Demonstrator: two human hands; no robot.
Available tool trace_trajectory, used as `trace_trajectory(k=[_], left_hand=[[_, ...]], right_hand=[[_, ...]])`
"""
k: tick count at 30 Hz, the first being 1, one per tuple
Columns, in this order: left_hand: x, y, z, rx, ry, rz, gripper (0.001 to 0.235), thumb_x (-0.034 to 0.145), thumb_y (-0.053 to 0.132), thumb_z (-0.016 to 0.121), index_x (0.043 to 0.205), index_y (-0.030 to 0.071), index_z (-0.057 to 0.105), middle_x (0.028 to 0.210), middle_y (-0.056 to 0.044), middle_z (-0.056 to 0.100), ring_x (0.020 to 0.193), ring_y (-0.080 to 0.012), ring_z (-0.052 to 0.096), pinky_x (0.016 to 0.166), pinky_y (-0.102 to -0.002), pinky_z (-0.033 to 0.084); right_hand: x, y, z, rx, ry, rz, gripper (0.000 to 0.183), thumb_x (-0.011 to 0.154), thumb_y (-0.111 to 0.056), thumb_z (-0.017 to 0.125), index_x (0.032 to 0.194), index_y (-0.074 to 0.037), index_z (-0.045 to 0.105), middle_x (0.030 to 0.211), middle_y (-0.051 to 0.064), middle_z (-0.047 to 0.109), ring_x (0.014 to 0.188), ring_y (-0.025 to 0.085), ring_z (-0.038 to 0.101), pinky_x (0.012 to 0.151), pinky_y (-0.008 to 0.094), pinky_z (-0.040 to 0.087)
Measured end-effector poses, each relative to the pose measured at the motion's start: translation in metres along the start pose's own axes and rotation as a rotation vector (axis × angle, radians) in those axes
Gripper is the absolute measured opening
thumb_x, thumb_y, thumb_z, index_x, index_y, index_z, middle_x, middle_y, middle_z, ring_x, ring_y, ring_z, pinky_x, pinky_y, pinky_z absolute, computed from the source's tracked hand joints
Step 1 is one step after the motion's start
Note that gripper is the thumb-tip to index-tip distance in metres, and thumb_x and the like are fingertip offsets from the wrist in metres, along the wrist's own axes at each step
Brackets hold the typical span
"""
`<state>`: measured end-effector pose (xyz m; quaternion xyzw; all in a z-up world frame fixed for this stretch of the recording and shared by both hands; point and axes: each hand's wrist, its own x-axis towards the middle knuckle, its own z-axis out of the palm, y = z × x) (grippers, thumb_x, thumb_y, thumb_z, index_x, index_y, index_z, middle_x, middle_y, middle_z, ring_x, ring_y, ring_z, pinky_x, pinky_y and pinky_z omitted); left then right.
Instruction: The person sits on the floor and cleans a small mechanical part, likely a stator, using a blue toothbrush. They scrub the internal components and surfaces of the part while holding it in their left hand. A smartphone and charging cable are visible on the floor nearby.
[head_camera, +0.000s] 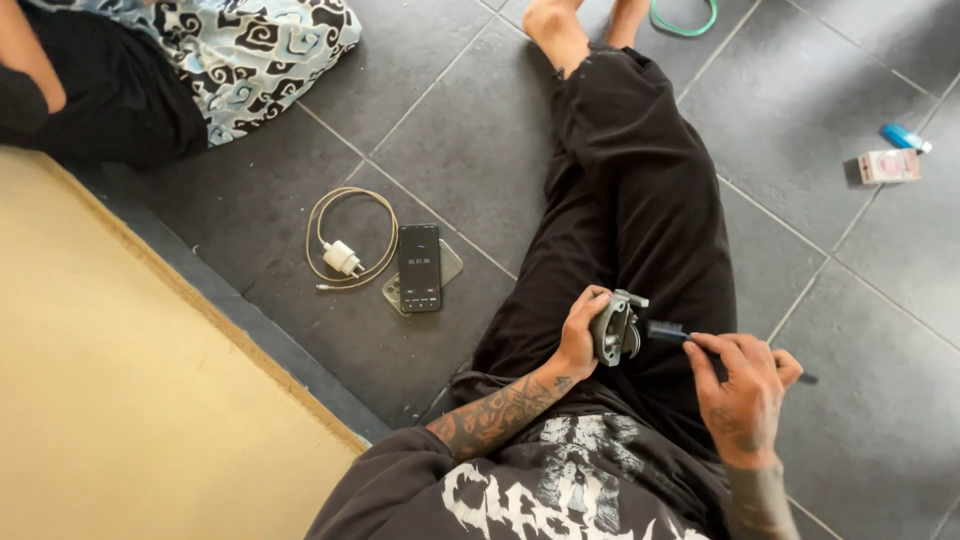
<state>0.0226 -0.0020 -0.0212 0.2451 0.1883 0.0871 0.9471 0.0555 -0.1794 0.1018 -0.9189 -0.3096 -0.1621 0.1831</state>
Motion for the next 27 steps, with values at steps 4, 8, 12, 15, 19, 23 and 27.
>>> trace_trajectory(k=[4, 8, 12, 15, 19, 23, 27], left_hand=[[-0.001, -0.003, -0.007, 0.058, -0.035, -0.042, 0.017, 0.101, 0.025, 0.054, 0.101, 0.008, 0.054, 0.086, -0.013, 0.066, 0.075, -0.0203, 0.067, 0.069, -0.031, 0.055], [0.000, -0.001, -0.006, -0.044, -0.029, -0.019, 0.020, 0.102, 0.027, 0.054, 0.099, 0.008, 0.061, 0.090, -0.015, 0.069, 0.080, -0.0217, 0.068, 0.072, -0.032, 0.054], [0.002, 0.006, -0.001, -0.091, -0.056, -0.037, 0.029, 0.103, 0.033, 0.052, 0.098, 0.007, 0.063, 0.090, -0.017, 0.070, 0.076, -0.0223, 0.068, 0.068, -0.033, 0.055], [0.004, -0.002, -0.012, -0.138, -0.035, -0.166, 0.031, 0.098, 0.041, 0.058, 0.106, 0.011, 0.057, 0.091, -0.020, 0.066, 0.083, -0.0245, 0.068, 0.074, -0.032, 0.055], [0.013, -0.009, -0.022, -0.160, -0.007, -0.187, 0.030, 0.097, 0.041, 0.059, 0.108, 0.013, 0.058, 0.095, -0.022, 0.070, 0.090, -0.0265, 0.072, 0.076, -0.032, 0.057], [0.010, -0.005, -0.028, -0.213, -0.049, -0.214, 0.031, 0.097, 0.041, 0.059, 0.107, 0.012, 0.058, 0.094, -0.026, 0.069, 0.086, -0.0291, 0.070, 0.076, -0.036, 0.056], [0.013, -0.008, -0.025, -0.203, -0.041, -0.215, 0.029, 0.097, 0.039, 0.059, 0.107, 0.012, 0.059, 0.099, -0.024, 0.071, 0.093, -0.0309, 0.071, 0.085, -0.036, 0.054]], right_hand=[[-0.001, 0.014, 0.010, 0.081, -0.178, -0.169, 0.013, 0.091, -0.028, 0.077, 0.102, -0.022, 0.079, 0.099, -0.006, 0.070, 0.092, 0.009, 0.063, 0.097, 0.036, 0.024], [0.011, 0.026, 0.001, -0.230, -0.056, -0.045, 0.012, 0.100, -0.031, 0.075, 0.089, -0.032, 0.071, 0.093, -0.011, 0.071, 0.089, 0.014, 0.064, 0.099, 0.042, 0.027], [0.021, -0.015, -0.011, 0.232, -0.158, -0.257, 0.005, 0.089, -0.026, 0.078, 0.093, -0.023, 0.077, 0.090, -0.009, 0.071, 0.087, 0.007, 0.064, 0.092, 0.037, 0.025], [0.029, -0.001, -0.001, 0.030, 0.038, -0.189, 0.011, 0.087, -0.019, 0.082, 0.087, -0.023, 0.072, 0.086, -0.001, 0.070, 0.081, 0.021, 0.064, 0.090, 0.040, 0.036], [0.034, -0.014, -0.006, 0.160, 0.059, -0.161, 0.012, 0.085, -0.020, 0.082, 0.084, -0.027, 0.072, 0.088, -0.006, 0.071, 0.083, 0.020, 0.064, 0.089, 0.038, 0.037], [0.032, 0.000, 0.007, 0.141, -0.042, -0.216, 0.007, 0.087, -0.026, 0.078, 0.089, -0.027, 0.072, 0.090, -0.006, 0.070, 0.083, 0.016, 0.063, 0.089, 0.037, 0.034], [0.041, -0.018, -0.012, 0.164, -0.025, -0.254, 0.007, 0.086, -0.022, 0.077, 0.086, -0.024, 0.071, 0.090, 0.002, 0.070, 0.083, 0.023, 0.063, 0.088, 0.041, 0.034]])
